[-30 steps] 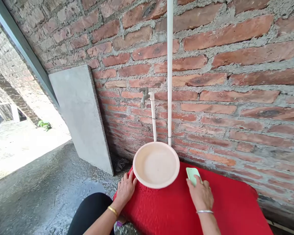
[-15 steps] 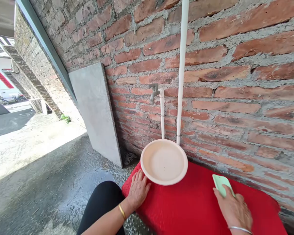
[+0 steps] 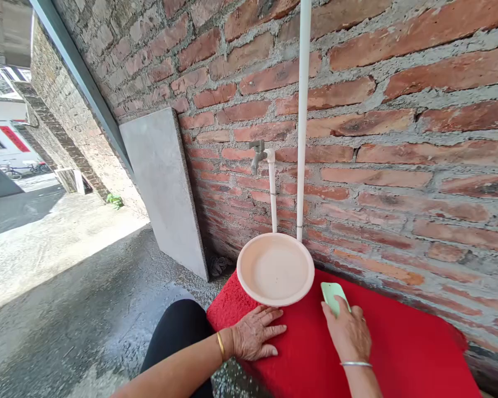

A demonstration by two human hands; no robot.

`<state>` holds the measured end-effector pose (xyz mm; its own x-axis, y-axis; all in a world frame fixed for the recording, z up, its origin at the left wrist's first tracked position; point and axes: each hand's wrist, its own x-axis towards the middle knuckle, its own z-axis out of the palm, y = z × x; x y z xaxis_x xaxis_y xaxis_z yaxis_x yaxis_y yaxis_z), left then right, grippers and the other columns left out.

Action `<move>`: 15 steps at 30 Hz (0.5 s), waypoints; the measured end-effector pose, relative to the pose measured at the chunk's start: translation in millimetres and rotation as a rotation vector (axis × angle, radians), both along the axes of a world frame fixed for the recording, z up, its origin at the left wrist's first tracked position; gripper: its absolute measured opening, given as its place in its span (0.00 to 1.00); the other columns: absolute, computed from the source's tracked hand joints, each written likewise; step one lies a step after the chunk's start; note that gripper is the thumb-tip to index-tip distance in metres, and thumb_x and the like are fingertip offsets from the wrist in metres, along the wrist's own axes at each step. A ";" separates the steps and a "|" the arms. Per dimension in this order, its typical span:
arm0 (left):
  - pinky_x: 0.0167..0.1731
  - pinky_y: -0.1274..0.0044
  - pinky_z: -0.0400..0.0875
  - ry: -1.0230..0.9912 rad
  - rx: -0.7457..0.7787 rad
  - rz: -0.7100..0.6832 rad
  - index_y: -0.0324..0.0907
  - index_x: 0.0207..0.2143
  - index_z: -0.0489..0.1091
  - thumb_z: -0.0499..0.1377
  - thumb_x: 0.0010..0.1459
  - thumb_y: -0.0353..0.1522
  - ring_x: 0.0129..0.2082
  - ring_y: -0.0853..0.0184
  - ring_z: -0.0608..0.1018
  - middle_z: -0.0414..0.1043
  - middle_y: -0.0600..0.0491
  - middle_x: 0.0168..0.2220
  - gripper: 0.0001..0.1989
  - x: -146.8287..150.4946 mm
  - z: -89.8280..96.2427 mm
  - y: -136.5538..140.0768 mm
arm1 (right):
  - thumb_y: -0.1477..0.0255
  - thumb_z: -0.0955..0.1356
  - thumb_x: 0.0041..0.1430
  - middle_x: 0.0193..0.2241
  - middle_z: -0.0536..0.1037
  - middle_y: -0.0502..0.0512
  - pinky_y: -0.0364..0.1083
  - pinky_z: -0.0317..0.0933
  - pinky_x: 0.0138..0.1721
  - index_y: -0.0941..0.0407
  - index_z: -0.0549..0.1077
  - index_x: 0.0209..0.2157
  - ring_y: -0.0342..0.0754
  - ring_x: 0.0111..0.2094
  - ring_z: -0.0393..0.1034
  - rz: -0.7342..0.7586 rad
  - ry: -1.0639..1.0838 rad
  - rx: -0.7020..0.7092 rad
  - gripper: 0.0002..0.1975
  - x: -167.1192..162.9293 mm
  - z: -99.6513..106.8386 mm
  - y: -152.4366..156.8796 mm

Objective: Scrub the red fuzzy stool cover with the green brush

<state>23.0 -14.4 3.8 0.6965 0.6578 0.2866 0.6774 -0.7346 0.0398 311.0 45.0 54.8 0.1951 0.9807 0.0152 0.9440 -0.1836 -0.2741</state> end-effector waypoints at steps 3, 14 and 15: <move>0.63 0.63 0.55 0.007 0.004 -0.014 0.48 0.62 0.62 0.49 0.65 0.52 0.64 0.58 0.64 0.63 0.46 0.64 0.29 -0.8 0.6 -1.7 | 0.55 0.55 0.65 0.40 0.72 0.61 0.52 0.66 0.43 0.51 0.67 0.59 0.56 0.40 0.73 0.083 -0.059 -0.038 0.28 -41.3 3.4 3.5; 0.64 0.64 0.53 0.007 -0.057 0.017 0.50 0.62 0.63 0.50 0.65 0.52 0.65 0.58 0.63 0.62 0.48 0.64 0.28 -1.6 -2.3 1.5 | 0.44 0.52 0.57 0.35 0.73 0.68 0.59 0.65 0.41 0.53 0.68 0.60 0.63 0.35 0.74 -0.162 0.051 0.005 0.40 107.5 -23.5 -27.2; 0.64 0.63 0.53 0.004 -0.063 0.019 0.50 0.62 0.63 0.50 0.65 0.52 0.65 0.58 0.63 0.62 0.48 0.64 0.28 -1.5 -2.3 1.6 | 0.43 0.53 0.56 0.33 0.73 0.68 0.61 0.64 0.40 0.52 0.68 0.60 0.64 0.33 0.74 -0.186 0.044 0.029 0.41 133.2 -29.4 -33.0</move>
